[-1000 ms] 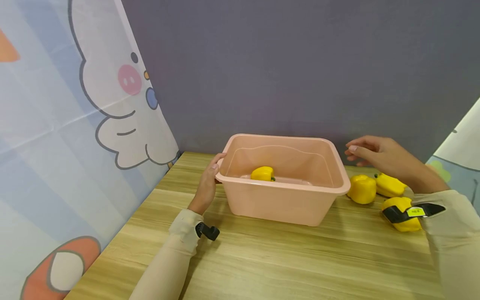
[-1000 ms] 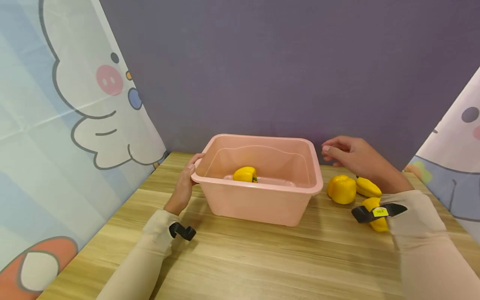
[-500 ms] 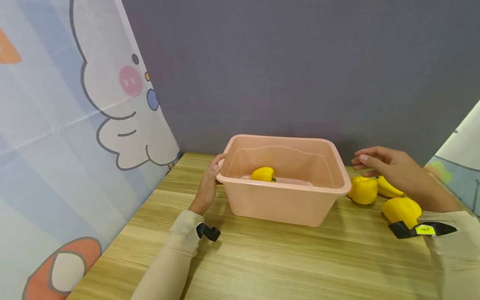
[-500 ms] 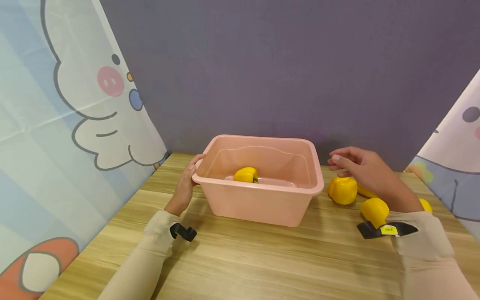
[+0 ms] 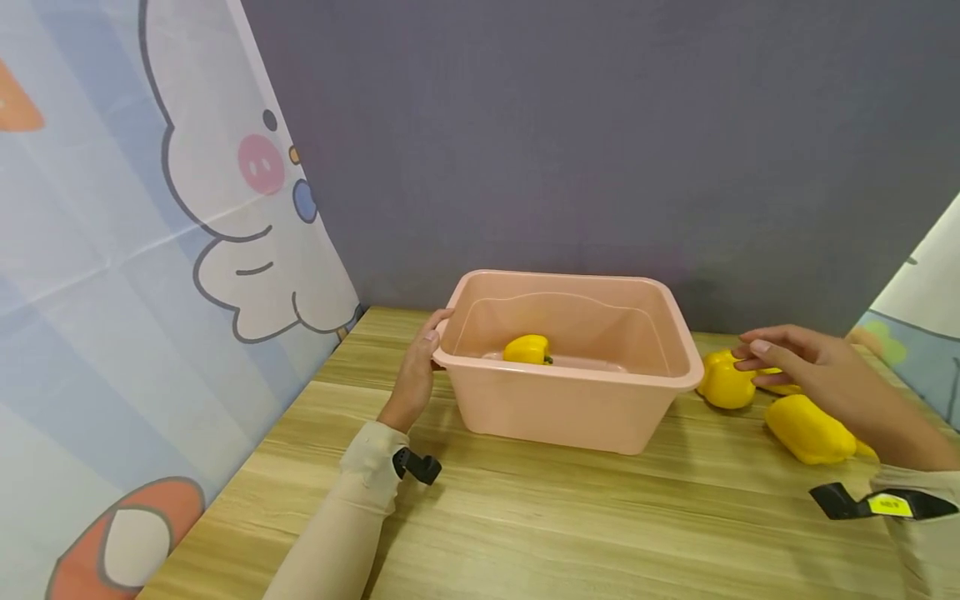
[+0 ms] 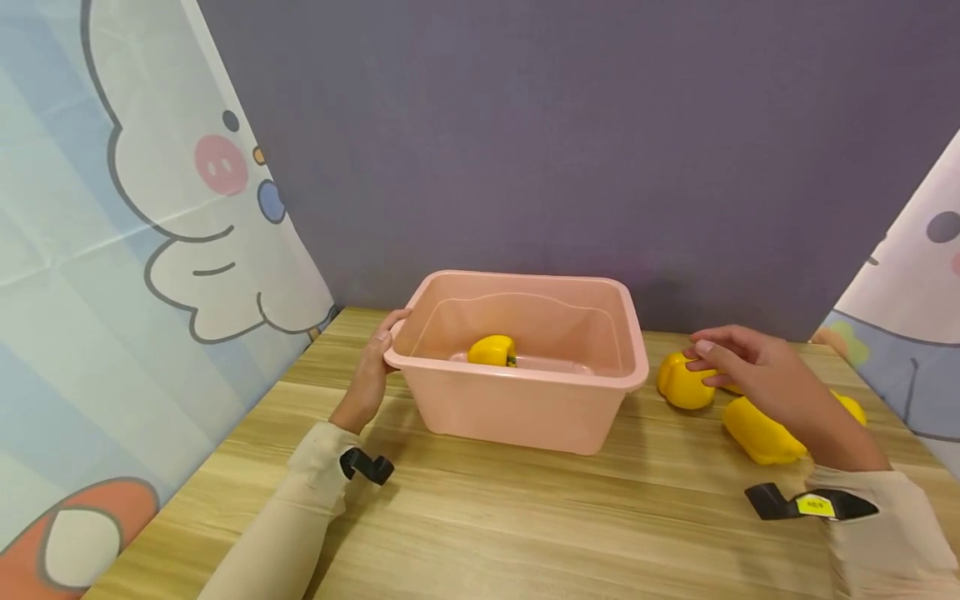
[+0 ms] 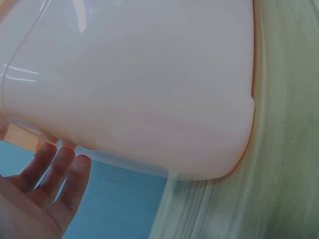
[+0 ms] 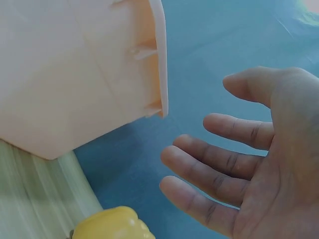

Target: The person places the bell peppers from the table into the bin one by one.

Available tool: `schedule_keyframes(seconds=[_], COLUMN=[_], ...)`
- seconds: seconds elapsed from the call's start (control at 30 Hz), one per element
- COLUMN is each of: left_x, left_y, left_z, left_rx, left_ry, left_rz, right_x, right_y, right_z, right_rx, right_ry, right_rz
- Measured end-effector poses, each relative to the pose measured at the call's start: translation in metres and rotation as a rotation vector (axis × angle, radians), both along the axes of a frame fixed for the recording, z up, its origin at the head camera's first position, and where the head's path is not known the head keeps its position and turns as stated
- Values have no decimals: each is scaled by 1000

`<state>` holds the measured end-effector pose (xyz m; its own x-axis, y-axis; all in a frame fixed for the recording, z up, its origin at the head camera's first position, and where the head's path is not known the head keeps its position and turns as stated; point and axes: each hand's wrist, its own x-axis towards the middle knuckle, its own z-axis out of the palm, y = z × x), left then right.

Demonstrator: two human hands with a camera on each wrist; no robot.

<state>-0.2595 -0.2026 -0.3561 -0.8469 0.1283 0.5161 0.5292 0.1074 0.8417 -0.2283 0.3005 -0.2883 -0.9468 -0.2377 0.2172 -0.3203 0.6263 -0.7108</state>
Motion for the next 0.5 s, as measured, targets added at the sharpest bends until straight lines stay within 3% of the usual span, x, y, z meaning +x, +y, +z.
schedule_keyframes(seconds=[0.27, 0.5], left_x=[-1, -2], left_y=[1, 0], left_z=[-1, -4], left_rx=[7, -21], left_ry=[38, 39], left_rz=[-8, 10], right_x=[6, 13], right_y=[14, 21], right_z=[-11, -18], right_rx=[1, -68], right_ry=[12, 15], right_rz=[-5, 35])
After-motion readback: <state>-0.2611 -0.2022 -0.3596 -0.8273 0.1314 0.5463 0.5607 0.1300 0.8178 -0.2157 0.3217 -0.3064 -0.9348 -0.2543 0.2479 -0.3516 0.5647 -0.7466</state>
